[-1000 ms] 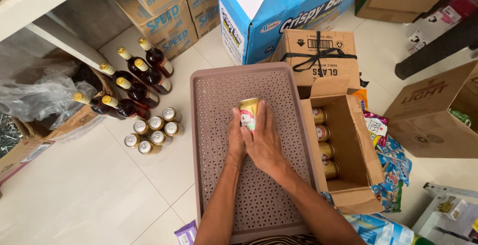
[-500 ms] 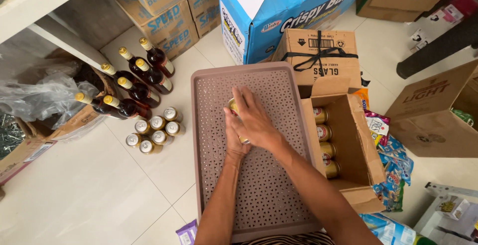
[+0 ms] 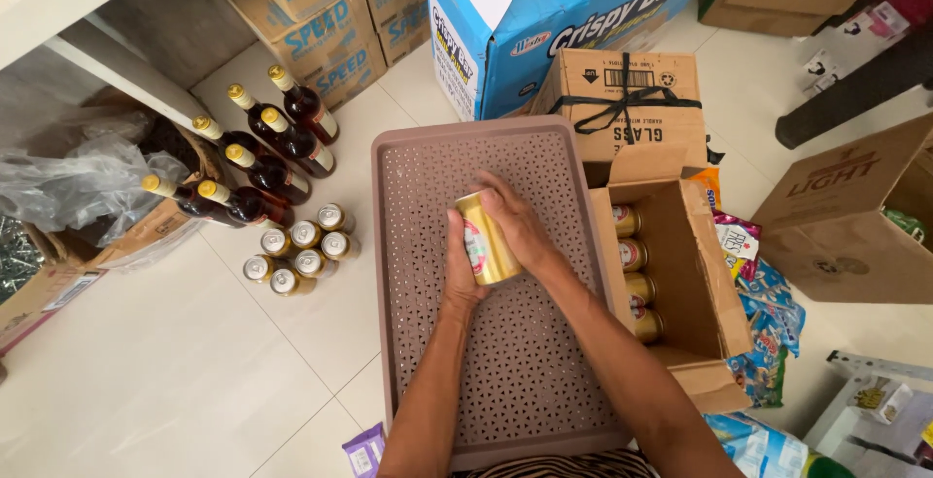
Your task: Organizing and putting beer cans into a cardboard box on the floor of a grocery store backroom.
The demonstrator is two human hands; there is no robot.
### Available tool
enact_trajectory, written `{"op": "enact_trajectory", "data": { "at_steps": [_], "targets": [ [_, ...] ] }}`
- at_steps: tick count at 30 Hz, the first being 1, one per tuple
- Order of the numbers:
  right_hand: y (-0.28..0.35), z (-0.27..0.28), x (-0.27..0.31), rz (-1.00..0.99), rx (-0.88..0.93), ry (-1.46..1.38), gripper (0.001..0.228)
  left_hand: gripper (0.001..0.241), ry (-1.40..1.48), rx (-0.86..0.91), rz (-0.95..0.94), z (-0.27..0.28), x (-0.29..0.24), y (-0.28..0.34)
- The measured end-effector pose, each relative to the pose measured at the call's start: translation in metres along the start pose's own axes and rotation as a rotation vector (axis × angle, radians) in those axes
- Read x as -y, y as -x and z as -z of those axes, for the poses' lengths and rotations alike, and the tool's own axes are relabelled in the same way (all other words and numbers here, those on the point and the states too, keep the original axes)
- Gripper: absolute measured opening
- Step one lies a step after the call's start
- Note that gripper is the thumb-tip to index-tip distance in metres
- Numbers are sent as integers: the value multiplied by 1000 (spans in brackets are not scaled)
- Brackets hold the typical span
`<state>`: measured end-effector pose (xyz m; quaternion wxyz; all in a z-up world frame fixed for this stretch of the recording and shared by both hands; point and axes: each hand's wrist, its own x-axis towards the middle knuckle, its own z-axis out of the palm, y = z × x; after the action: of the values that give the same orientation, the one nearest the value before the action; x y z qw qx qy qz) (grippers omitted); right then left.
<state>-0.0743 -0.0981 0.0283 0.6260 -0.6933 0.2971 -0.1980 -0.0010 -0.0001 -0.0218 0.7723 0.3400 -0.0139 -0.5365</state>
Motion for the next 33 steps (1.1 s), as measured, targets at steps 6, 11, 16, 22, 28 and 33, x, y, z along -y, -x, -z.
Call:
{"op": "enact_trajectory", "data": {
  "at_steps": [6,11,16,22,28,33],
  "targets": [
    [32,-8,23,-11,-53,339,89,66,99,9,-26,8,3,-7],
    [60,-21,27,88,-72,495,86,67,99,17,-52,-1,-4,-2],
    [70,-30,35,165,-80,672,79,68,81,8,-71,-4,-10,2],
    [53,-39,40,184,-10,888,77,77,-4,-20,-88,-7,-15,2],
    [35,-47,60,166,80,1047,82,86,19,-29,13,-29,-28,13],
    [19,-46,65,175,173,1103,84,84,52,136,-129,-11,-12,-3]
  ]
}}
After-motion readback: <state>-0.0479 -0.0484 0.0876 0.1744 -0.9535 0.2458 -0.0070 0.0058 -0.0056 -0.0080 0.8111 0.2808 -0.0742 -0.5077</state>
